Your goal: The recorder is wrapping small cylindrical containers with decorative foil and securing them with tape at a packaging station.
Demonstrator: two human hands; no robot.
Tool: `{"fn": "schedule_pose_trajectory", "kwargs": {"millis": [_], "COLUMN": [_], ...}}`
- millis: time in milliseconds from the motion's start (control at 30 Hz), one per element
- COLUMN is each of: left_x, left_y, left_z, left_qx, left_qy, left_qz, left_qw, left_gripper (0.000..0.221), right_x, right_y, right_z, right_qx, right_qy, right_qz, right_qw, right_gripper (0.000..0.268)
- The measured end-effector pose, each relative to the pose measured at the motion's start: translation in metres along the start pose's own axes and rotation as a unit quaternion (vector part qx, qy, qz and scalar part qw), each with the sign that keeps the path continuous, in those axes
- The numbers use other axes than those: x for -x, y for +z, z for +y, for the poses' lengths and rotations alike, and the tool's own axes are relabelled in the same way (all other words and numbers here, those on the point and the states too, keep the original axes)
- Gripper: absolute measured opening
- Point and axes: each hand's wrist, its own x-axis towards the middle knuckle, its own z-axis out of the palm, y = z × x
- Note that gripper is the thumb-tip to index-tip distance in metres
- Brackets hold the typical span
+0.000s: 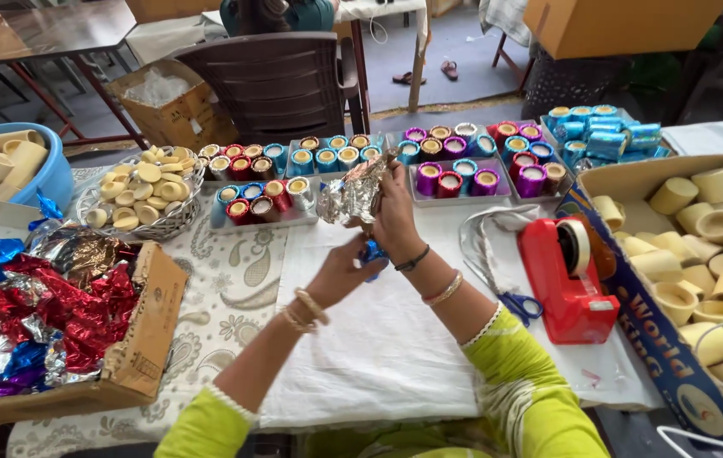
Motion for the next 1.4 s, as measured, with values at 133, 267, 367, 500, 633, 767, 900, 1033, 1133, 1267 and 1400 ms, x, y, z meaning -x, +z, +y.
{"fn": "schedule_pose_trajectory", "kwargs": {"millis": [133,267,367,500,633,767,900,1033,1133,1267,1400], "left_x": [-0.004,0.035,0.086,0.166,0.222,0.233,0.220,0.216,0.221,0.229,0.221], "left_y": [0.006,-0.034,-0.093,-0.159,-0.193,-0.209,-0.234,-0.248,-0.239,-0.209,-0.191], "left_z": [-0.011,-0.031,-0.037,0.035,-0.023,-0.051,-0.082,-0.108,-0.092,-0.047,-0.006], "left_qx": [-0.057,-0.310,-0.496,-0.613,-0.645,-0.488,-0.406,-0.380,-0.372,-0.466,-0.628], "left_qy": [0.024,0.132,0.151,0.007,-0.119,-0.259,-0.404,-0.354,-0.361,-0.243,-0.145], "left_qz": [0.011,0.182,0.328,0.373,0.349,0.262,0.084,0.047,0.106,0.234,0.300], "left_qw": [0.998,0.924,0.790,0.696,0.669,0.792,0.815,0.853,0.848,0.818,0.704], "left_gripper": [0.024,0.028,0.025,0.023,0.018,0.037,0.071,0.074,0.072,0.039,0.023], "right_x": [-0.023,-0.063,-0.059,-0.044,-0.044,-0.047,-0.041,-0.037,-0.043,-0.047,-0.050], "right_y": [-0.026,-0.084,-0.078,-0.056,-0.057,-0.066,-0.057,-0.051,-0.056,-0.061,-0.064], "right_z": [-0.015,-0.006,-0.012,-0.023,-0.017,-0.008,-0.013,-0.014,-0.009,-0.006,-0.005], "right_qx": [0.056,-0.025,-0.008,0.002,0.009,-0.009,0.004,-0.005,0.000,-0.018,-0.026], "right_qy": [0.054,-0.093,-0.092,-0.051,-0.034,-0.031,-0.023,0.004,-0.010,-0.030,-0.007], "right_qz": [0.094,0.010,0.014,0.034,0.048,0.054,0.037,0.042,0.029,-0.013,-0.019], "right_qw": [0.993,0.995,0.996,0.998,0.998,0.998,0.999,0.999,1.000,0.999,0.999], "right_gripper": [0.021,0.013,0.009,0.008,0.007,0.007,0.006,0.006,0.007,0.008,0.006]}}
